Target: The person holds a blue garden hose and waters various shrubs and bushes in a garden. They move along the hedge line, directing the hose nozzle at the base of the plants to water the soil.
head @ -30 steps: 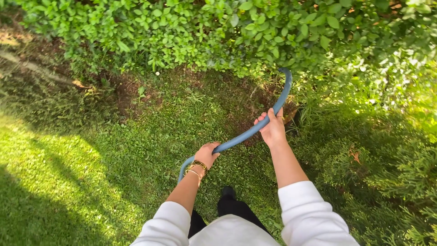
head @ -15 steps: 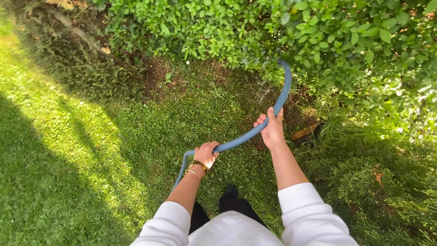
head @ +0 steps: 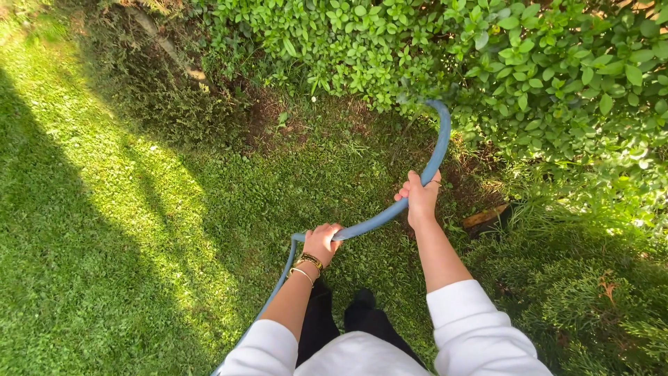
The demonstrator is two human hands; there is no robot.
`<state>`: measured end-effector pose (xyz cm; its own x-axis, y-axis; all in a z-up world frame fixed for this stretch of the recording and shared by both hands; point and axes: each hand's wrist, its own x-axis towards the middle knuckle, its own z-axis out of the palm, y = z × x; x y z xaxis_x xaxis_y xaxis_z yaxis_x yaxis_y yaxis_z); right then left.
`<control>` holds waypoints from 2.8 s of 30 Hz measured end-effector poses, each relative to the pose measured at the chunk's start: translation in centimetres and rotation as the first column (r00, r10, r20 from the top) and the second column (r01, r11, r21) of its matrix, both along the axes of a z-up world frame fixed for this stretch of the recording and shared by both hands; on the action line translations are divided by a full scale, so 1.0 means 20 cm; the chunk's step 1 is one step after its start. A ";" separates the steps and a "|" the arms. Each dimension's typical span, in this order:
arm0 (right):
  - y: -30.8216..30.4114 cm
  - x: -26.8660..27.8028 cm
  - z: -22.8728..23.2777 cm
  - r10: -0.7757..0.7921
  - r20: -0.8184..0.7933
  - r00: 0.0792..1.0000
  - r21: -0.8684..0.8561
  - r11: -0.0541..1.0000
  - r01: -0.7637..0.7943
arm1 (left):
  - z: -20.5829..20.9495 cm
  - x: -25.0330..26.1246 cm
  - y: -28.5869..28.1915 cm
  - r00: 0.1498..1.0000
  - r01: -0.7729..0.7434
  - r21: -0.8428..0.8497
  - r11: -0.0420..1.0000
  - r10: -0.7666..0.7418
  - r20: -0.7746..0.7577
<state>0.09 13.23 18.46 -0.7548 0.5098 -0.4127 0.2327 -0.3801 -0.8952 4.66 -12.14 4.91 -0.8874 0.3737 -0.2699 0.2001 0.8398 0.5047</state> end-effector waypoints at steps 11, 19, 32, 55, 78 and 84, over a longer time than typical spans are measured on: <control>-0.41 -0.22 0.37 0.060 -0.099 0.993 -0.038 0.997 -0.064 | -0.09 -0.21 -0.30 0.999 -0.017 -0.043 0.999 0.016 -0.033; -0.66 -0.60 0.79 -0.122 -0.101 0.987 -0.202 0.974 0.100 | -0.14 -0.37 -0.87 0.973 -0.217 0.127 0.968 0.224 -0.048; -0.28 -0.65 0.95 -0.284 -0.031 0.958 -0.012 0.959 0.284 | -0.07 -0.77 -1.15 0.849 -0.484 0.321 0.814 0.526 -0.053; 0.22 -0.58 0.73 -0.388 -0.151 0.909 -0.192 0.914 0.358 | 0.79 -2.06 -0.67 0.698 -0.131 0.381 0.915 0.358 -0.620; -0.92 -0.86 0.57 0.037 -0.191 0.981 -0.096 0.994 -0.056 | 0.33 -1.29 -1.04 0.949 0.015 -0.202 0.979 -0.078 -0.306; -0.91 -0.75 0.58 -0.047 -0.191 0.980 -0.052 0.998 0.038 | 0.28 -1.19 -0.62 0.931 0.203 0.040 0.978 -0.180 -0.319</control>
